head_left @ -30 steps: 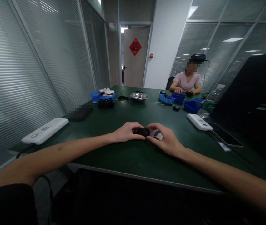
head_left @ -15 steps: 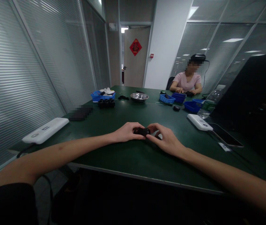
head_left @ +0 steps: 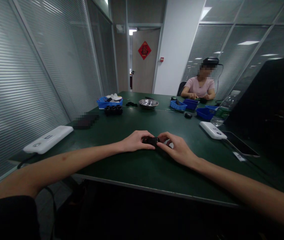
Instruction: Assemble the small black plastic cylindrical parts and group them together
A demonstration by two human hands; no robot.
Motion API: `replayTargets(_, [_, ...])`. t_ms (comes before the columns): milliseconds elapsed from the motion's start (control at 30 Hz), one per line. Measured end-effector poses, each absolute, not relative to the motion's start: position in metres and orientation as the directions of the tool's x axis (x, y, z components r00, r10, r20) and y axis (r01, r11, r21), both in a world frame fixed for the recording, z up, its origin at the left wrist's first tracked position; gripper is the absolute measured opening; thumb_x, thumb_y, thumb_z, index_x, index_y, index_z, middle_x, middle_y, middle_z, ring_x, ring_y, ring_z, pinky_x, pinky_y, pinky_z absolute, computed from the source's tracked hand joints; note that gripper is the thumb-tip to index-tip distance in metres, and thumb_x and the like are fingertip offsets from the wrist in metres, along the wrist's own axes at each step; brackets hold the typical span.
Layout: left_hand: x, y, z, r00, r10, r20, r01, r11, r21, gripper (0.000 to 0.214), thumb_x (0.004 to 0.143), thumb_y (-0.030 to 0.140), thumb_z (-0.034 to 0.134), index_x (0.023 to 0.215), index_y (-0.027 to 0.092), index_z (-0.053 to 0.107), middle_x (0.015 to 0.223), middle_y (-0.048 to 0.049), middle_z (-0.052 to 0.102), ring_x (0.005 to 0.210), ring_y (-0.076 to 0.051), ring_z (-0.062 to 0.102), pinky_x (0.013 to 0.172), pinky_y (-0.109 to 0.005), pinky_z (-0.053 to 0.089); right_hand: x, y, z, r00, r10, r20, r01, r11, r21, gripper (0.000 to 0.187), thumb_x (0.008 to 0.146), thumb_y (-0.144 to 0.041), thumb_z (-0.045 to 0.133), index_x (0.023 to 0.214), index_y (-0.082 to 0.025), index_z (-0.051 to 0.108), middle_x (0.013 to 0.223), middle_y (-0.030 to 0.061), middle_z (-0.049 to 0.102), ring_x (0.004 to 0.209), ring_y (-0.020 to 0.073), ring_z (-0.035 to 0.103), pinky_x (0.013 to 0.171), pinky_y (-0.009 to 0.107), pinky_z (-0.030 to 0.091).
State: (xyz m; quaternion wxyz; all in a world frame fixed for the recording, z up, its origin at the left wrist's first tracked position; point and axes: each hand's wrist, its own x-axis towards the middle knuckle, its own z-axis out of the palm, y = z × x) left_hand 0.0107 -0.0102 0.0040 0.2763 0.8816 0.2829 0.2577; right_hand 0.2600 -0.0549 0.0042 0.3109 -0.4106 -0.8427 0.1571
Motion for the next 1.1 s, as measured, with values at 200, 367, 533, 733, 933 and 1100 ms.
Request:
replayTargets(200, [0.0103,-0.0104,0.0054,0.708,0.641,0.298,0.366,-0.693,0.62,0.045,0.088,0.049,0.075,0.118,0.017,0.071,0.098,-0.0044,0.065,0.079,-0.016,0.054,0.068,-0.027,0.04,0.2611,-0.0531,0.0011,-0.528,0.712,0.463,0.518,0.702,-0.488,0.029,0.093,-0.029,0.069,0.121,-0.023,0.062,0.118,0.008,0.066,0.101,0.0225,0.066,0.083,0.038,0.059])
replayTargets(367, [0.0112,-0.0127,0.0069,0.702,0.646,0.301,0.361,-0.687,0.631,0.044,0.086,0.049,0.076,0.116,0.016,0.071,0.1,-0.005,0.067,0.08,-0.016,0.055,0.07,-0.028,0.041,0.2595,-0.0556,0.0034,-0.446,0.804,0.394,0.604,0.595,-0.529,0.027,0.099,-0.04,0.062,0.118,-0.022,0.063,0.103,0.0061,0.072,0.089,0.0209,0.069,0.074,0.036,0.057])
replayTargets(533, [0.0105,-0.0099,0.0048,0.707,0.639,0.303,0.359,-0.693,0.625,0.046,0.085,0.049,0.077,0.116,0.017,0.072,0.101,-0.0046,0.066,0.08,-0.016,0.055,0.07,-0.028,0.04,0.2605,-0.0558,0.0061,-0.499,0.774,0.391,0.582,0.633,-0.511,0.026,0.095,-0.031,0.068,0.119,-0.022,0.064,0.111,0.0065,0.072,0.089,0.0203,0.069,0.075,0.035,0.058])
replayTargets(733, [0.0107,-0.0089,0.0036,0.694,0.656,0.296,0.364,-0.675,0.641,0.047,0.086,0.049,0.077,0.118,0.017,0.07,0.099,-0.004,0.066,0.078,-0.016,0.054,0.068,-0.027,0.039,0.2582,-0.0566,0.0048,-0.459,0.789,0.409,0.582,0.614,-0.533,0.032,0.093,-0.034,0.07,0.122,-0.022,0.061,0.114,0.0078,0.071,0.099,0.023,0.069,0.078,0.037,0.058])
replayTargets(933, [0.0101,-0.0086,0.0024,0.707,0.636,0.309,0.349,-0.693,0.631,0.046,0.085,0.049,0.078,0.117,0.017,0.071,0.1,-0.0041,0.065,0.079,-0.016,0.054,0.068,-0.027,0.04,0.2588,-0.0562,0.0016,-0.495,0.781,0.381,0.587,0.623,-0.517,0.026,0.098,-0.034,0.064,0.121,-0.024,0.06,0.109,0.0059,0.072,0.093,0.0211,0.069,0.077,0.036,0.056])
replayTargets(1100, [0.01,-0.009,0.0035,0.708,0.64,0.298,0.355,-0.688,0.632,0.046,0.087,0.049,0.076,0.12,0.017,0.069,0.102,-0.0052,0.066,0.08,-0.016,0.055,0.069,-0.028,0.04,0.2596,-0.0554,0.0004,-0.499,0.751,0.433,0.575,0.661,-0.483,0.035,0.093,-0.031,0.07,0.125,-0.023,0.059,0.118,0.008,0.069,0.103,0.0233,0.067,0.081,0.037,0.057])
